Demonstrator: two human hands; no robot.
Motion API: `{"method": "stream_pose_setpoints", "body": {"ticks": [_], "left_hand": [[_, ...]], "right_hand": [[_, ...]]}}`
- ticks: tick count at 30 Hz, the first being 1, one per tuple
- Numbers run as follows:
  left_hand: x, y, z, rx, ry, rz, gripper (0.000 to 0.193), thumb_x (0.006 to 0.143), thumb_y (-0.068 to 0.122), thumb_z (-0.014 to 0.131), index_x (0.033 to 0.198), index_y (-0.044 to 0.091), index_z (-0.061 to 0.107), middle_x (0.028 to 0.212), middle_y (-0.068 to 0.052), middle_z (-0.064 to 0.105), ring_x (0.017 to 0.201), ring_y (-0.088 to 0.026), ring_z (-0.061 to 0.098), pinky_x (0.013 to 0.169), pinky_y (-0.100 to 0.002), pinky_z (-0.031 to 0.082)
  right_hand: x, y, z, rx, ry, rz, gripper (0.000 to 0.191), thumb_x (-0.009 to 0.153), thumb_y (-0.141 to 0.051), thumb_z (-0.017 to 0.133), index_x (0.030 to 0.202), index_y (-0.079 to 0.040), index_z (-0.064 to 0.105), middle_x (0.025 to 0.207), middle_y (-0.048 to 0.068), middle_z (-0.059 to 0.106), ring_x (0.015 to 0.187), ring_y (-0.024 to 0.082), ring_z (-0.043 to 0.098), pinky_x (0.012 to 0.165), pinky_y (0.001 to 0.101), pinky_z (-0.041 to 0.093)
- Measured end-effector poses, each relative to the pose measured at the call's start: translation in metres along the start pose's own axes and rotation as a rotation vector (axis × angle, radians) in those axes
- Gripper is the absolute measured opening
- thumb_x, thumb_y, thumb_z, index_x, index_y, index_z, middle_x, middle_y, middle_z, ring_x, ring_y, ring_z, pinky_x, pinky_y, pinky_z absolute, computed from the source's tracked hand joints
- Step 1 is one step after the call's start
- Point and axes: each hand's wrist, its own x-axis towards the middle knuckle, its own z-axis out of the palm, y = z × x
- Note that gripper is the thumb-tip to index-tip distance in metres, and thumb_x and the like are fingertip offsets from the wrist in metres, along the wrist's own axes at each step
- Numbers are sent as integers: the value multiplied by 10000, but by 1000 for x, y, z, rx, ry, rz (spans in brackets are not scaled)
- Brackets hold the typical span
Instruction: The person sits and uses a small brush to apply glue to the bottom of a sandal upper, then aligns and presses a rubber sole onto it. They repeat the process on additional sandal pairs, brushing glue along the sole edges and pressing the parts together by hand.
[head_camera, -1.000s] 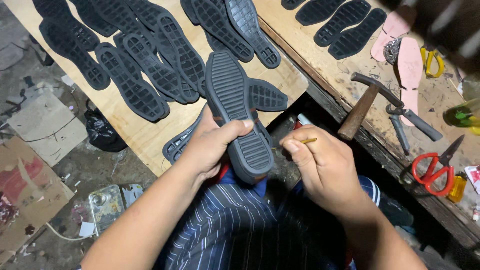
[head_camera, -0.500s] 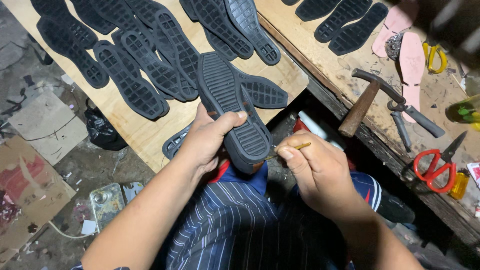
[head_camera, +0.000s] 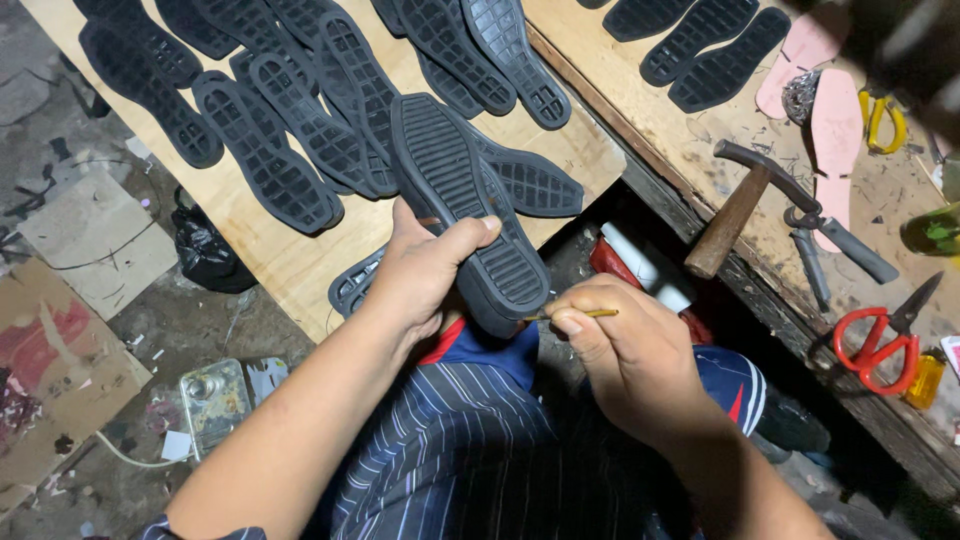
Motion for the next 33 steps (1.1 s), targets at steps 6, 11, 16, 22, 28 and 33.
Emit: {"method": "stream_pose_setpoints", "body": {"ticks": [6,11,16,22,28,33], "left_hand": [[3,-5,-3,32,11,90,767,763,-4,735,1404,33,316,1172,-137,596,1036,-228,655,872,-393,606],[3,-8,-3,45,45,155,798,751,-8,752,1401,35,290,1168,-125,573,1037,-219,645,872,-395,605],[3,-10,-2,47,31,215,843,735,-9,758,1422,52,274,1166,-115,569,1040,-211,640,874,-387,599],[2,-21,0,108,13,257,898,706,-8,782,1440,56,269,1149,-101,575,1022,-190,624,892,-346,558],[3,-28,-2,92,4,172,897,702,6,781,1436,58,268,1133,-94,580,1001,-184,622,871,-342,554],[5,-30,-3,40,7,123,884,691,16,776,1418,45,272,1116,-110,589,976,-207,642,848,-360,566]], "right_hand": [[0,1,3,-7,-27,-28,48,987,-23,635,1019,8,652,947,115,702,834,234,706,757,316,574],[3,1,8,-48,-57,-98,63,978,-36,642,1022,9,643,967,128,701,857,270,707,784,346,574],[7,-4,14,-47,-82,-98,101,965,-45,677,1046,10,653,966,129,704,847,270,705,769,345,572],[19,-4,24,-76,-69,-136,110,969,-31,686,1061,16,647,995,141,699,885,282,706,798,340,574],[24,0,29,-67,-45,-155,123,975,-15,681,1085,27,647,1025,146,705,916,274,712,821,335,575],[21,2,30,-48,-31,-122,92,983,1,661,1070,27,649,1022,146,710,910,263,714,813,328,576]]}}
